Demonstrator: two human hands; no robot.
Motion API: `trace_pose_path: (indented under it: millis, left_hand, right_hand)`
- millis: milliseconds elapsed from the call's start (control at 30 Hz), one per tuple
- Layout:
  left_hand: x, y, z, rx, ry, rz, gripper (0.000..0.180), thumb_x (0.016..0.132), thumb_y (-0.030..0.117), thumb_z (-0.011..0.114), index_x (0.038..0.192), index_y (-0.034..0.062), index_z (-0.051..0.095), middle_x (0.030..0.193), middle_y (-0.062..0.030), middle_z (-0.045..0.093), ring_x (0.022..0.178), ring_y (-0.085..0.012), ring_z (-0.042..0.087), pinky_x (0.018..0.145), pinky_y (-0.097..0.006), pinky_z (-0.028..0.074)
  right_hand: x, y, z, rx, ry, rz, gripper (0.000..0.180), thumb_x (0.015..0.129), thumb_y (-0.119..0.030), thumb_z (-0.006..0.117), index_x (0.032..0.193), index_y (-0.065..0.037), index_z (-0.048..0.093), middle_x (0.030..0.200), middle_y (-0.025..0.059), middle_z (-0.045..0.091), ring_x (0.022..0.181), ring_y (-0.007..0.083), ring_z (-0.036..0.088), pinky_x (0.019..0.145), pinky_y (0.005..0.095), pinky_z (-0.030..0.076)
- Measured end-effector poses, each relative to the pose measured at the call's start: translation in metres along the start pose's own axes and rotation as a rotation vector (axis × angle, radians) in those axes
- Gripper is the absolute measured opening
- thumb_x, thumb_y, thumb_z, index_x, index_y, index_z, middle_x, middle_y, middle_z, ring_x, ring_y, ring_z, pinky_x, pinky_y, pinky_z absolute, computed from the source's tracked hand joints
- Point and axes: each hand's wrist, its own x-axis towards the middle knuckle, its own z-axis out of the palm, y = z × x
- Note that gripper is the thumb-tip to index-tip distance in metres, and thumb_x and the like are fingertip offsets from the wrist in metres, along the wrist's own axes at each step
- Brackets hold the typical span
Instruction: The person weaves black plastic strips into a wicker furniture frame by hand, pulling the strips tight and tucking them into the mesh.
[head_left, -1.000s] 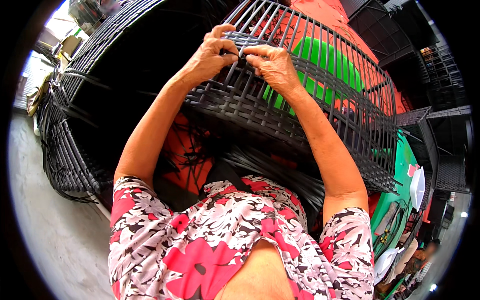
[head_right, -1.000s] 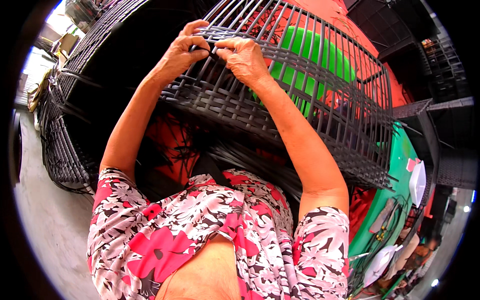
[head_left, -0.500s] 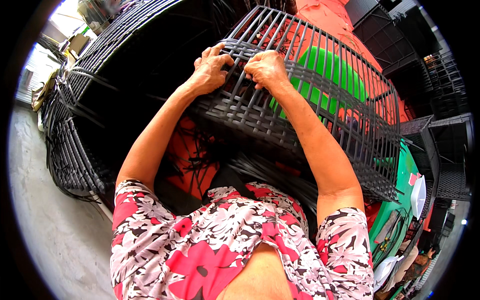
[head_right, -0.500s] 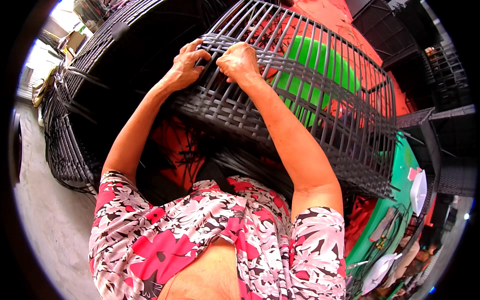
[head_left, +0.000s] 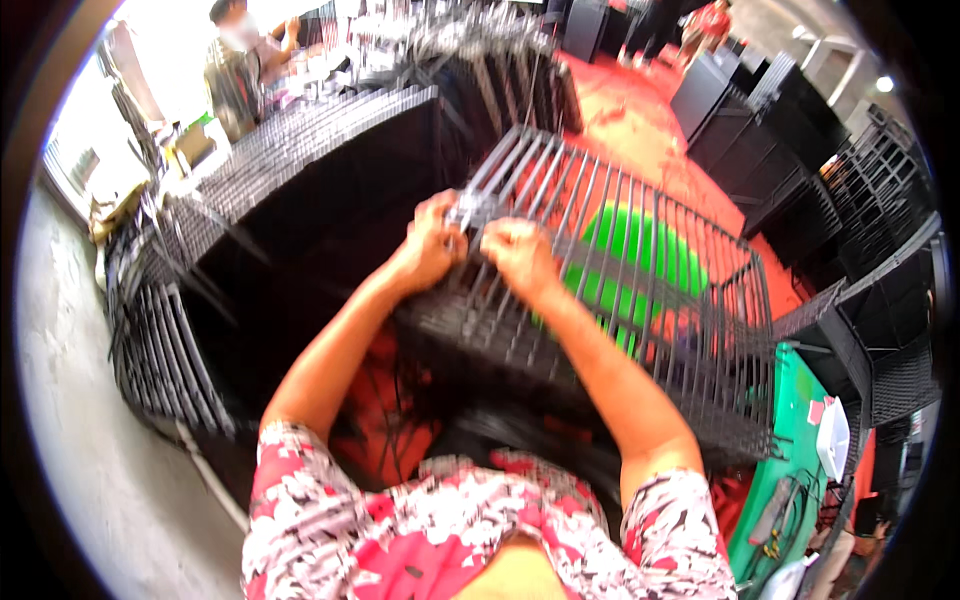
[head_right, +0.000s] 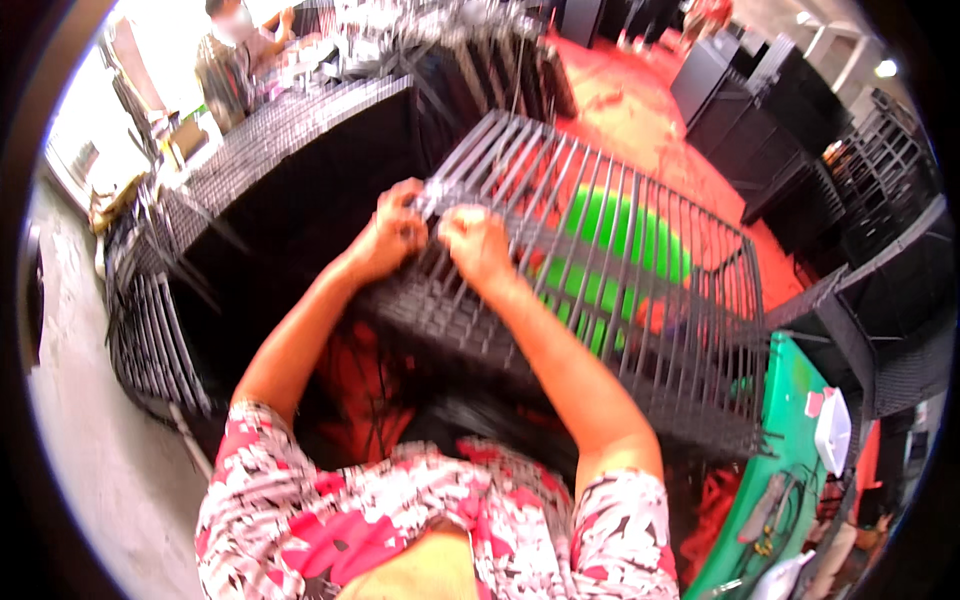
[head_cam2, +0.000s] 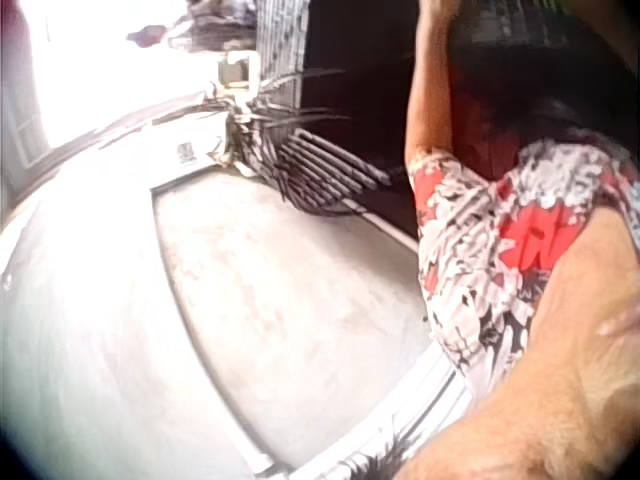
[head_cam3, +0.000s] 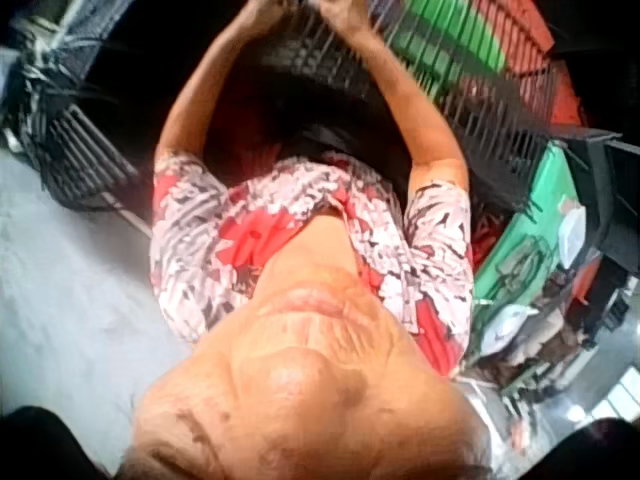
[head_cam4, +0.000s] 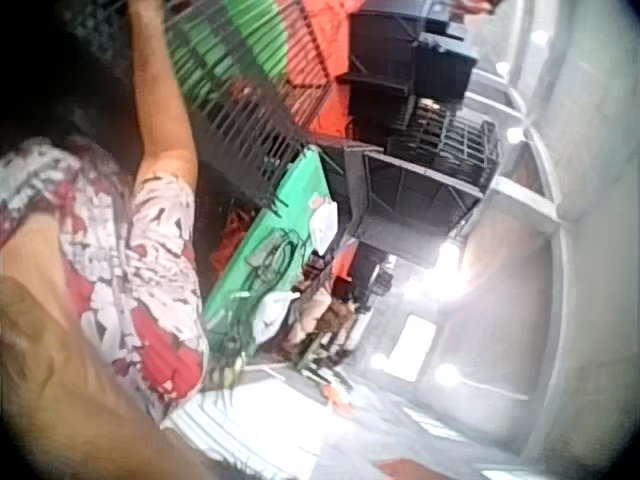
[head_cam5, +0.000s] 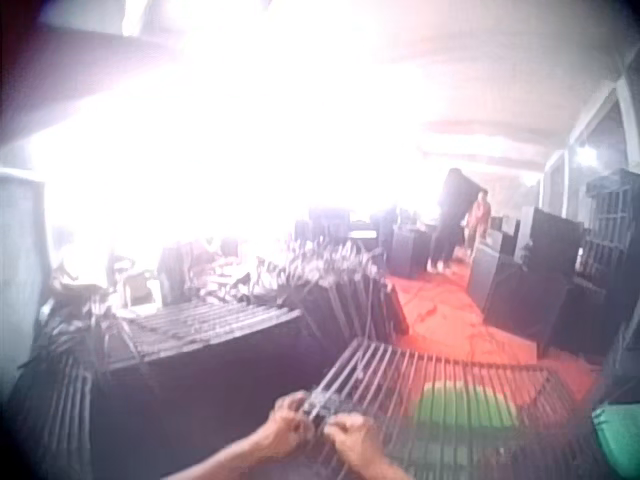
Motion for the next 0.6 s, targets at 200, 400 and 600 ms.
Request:
trace_pose_path:
  millis: [200, 400, 600]
  left_hand:
    - [0.017, 0.071, -0.067, 0.325, -0.045, 0.202, 0.011, 0.062, 0.0, 0.065, 0.07, 0.0062, 0.062, 0.125, -0.0108, 0.046, 0.118, -0.0306, 0.039, 0.097, -0.041, 0.032]
    - [0.014, 0.052, -0.061, -0.014, -0.071, 0.083, 0.017, 0.072, -0.002, 0.062, 0.088, 0.0024, 0.061, 0.114, -0.0111, 0.051, 0.1, -0.0225, 0.052, 0.086, -0.032, 0.043]
    - [-0.002, 0.034, -0.039, 0.396, -0.141, -0.384, 0.031, 0.069, 0.024, 0.069, 0.091, 0.0032, 0.061, 0.093, -0.0156, 0.061, 0.091, -0.0312, 0.059, 0.078, -0.039, 0.046]
  right_hand:
    - [0.004, -0.045, -0.001, 0.529, -0.185, 0.267, 0.019, 0.083, -0.014, 0.061, 0.098, -0.002, 0.066, 0.064, 0.0, 0.059, 0.051, 0.0043, 0.052, 0.043, 0.0178, 0.041]
    - [0.013, -0.032, 0.015, 0.682, -0.181, 0.385, 0.012, 0.083, -0.014, 0.063, 0.086, -0.002, 0.067, 0.069, 0.0009, 0.062, 0.053, 0.0037, 0.053, 0.047, 0.0165, 0.046]
    - [0.019, -0.027, 0.019, 0.538, -0.053, 0.525, 0.007, 0.077, -0.007, 0.065, 0.079, 0.0, 0.065, 0.062, 0.0026, 0.061, 0.045, 0.0031, 0.05, 0.037, 0.0181, 0.045]
